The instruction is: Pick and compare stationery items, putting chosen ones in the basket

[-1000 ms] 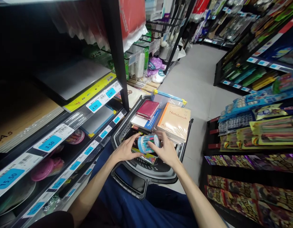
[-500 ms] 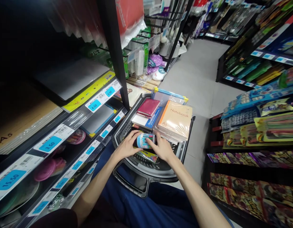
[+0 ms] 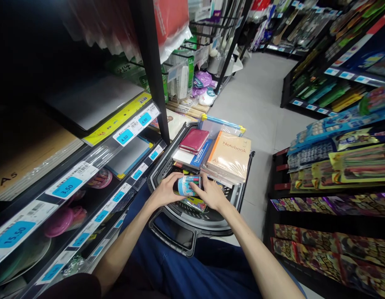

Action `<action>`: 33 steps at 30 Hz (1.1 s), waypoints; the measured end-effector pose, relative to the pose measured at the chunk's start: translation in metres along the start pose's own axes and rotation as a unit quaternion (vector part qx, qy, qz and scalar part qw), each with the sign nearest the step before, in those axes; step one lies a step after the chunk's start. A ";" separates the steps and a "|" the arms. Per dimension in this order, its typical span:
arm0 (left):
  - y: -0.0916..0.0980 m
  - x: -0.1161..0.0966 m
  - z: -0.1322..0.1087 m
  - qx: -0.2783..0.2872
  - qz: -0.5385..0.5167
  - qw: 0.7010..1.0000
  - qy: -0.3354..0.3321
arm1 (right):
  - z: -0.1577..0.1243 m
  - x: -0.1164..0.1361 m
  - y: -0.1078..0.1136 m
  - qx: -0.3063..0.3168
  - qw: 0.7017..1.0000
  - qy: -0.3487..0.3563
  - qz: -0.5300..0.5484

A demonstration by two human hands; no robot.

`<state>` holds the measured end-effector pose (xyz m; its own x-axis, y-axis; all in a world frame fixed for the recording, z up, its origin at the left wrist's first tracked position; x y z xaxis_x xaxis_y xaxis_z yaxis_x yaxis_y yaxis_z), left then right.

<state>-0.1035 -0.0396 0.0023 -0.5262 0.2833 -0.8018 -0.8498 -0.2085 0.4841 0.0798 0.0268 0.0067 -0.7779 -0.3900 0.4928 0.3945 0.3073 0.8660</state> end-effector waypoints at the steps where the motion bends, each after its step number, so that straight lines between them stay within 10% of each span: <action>1: 0.000 0.000 0.000 0.000 -0.003 1.000 0.000 | 0.000 0.000 0.000 0.002 1.000 0.005 0.001; 33: -0.002 0.001 -0.003 0.029 0.009 1.000 0.007 | -0.006 0.008 0.005 0.005 0.999 0.033 -0.019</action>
<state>-0.1023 -0.0414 -0.0002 -0.5410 0.2675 -0.7974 -0.8410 -0.1586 0.5173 0.0788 0.0197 0.0154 -0.7580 -0.4575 0.4649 0.3604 0.3004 0.8831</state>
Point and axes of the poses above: each hand's wrist, its own z-axis towards the middle knuckle, its own y-axis out of the back of the hand, x = y × z, the point moved 4 cm from there along z, towards the middle knuckle, and after that the axes turned 11 degrees about -x, right-handed, at the moved point
